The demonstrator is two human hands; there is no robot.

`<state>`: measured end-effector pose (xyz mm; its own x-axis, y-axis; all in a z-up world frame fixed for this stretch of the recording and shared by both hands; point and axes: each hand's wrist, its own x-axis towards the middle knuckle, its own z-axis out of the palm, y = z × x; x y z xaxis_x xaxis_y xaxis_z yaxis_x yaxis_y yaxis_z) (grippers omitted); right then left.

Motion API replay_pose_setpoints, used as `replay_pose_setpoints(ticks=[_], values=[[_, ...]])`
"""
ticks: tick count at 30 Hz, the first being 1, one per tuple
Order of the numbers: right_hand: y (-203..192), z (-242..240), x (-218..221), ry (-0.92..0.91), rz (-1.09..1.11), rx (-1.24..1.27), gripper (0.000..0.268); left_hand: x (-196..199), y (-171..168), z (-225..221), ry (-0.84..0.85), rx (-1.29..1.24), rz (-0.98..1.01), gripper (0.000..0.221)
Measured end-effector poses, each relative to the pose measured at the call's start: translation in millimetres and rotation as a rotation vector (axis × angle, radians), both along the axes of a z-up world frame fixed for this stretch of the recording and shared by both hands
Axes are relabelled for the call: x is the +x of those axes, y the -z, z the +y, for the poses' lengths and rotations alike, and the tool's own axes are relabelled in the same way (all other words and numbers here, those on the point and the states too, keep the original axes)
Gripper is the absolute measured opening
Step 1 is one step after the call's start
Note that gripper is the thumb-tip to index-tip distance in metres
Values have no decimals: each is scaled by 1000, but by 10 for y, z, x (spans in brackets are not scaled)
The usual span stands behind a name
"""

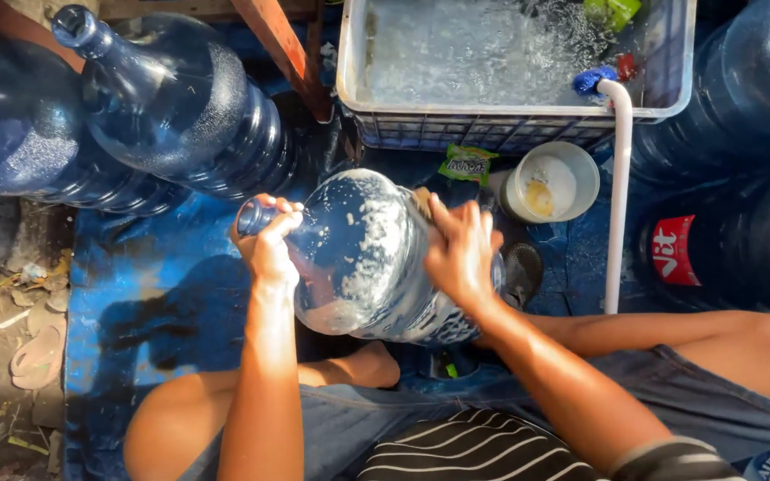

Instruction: Scrubbing the exterior of large plastic water gallons with a soapy sponge to remove dirt and residue.

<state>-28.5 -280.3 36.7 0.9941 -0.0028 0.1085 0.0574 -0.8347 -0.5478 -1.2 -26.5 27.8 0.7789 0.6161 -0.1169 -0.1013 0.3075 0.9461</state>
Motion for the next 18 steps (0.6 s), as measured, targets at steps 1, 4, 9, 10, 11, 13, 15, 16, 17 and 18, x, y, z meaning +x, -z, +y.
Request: replay_pose_setpoints(ticks=[1, 4, 9, 10, 11, 13, 15, 16, 17, 18], values=[[165, -77, 214, 27, 182, 76, 49, -5, -29, -22, 38, -8, -39, 39], [188, -208, 200, -96, 181, 246, 52, -22, 51, 31, 74, -6, -76, 42], [338, -453, -204, -327, -73, 344, 55, -24, 91, 122, 13, 89, -41, 54], [363, -474, -189, -264, -47, 389, 55, -6, 53, 96, -20, 126, 46, 49], [387, -497, -173, -201, -22, 433, 56, 15, 16, 67, -54, 164, 133, 44], [373, -287, -146, -171, -45, 500, 57, 78, -49, 24, -36, 184, 172, 46], [335, -149, -236, -139, -51, 564, 58, 26, -31, 5, -19, 200, 227, 48], [288, -104, -237, -161, -57, 587, 60, 42, -15, 20, -30, 197, 219, 49], [236, -60, -240, -182, -63, 610, 62, 57, -3, 34, -40, 195, 211, 50], [435, -161, -198, -179, -65, 608, 62, 58, 12, 55, -36, 194, 210, 50]])
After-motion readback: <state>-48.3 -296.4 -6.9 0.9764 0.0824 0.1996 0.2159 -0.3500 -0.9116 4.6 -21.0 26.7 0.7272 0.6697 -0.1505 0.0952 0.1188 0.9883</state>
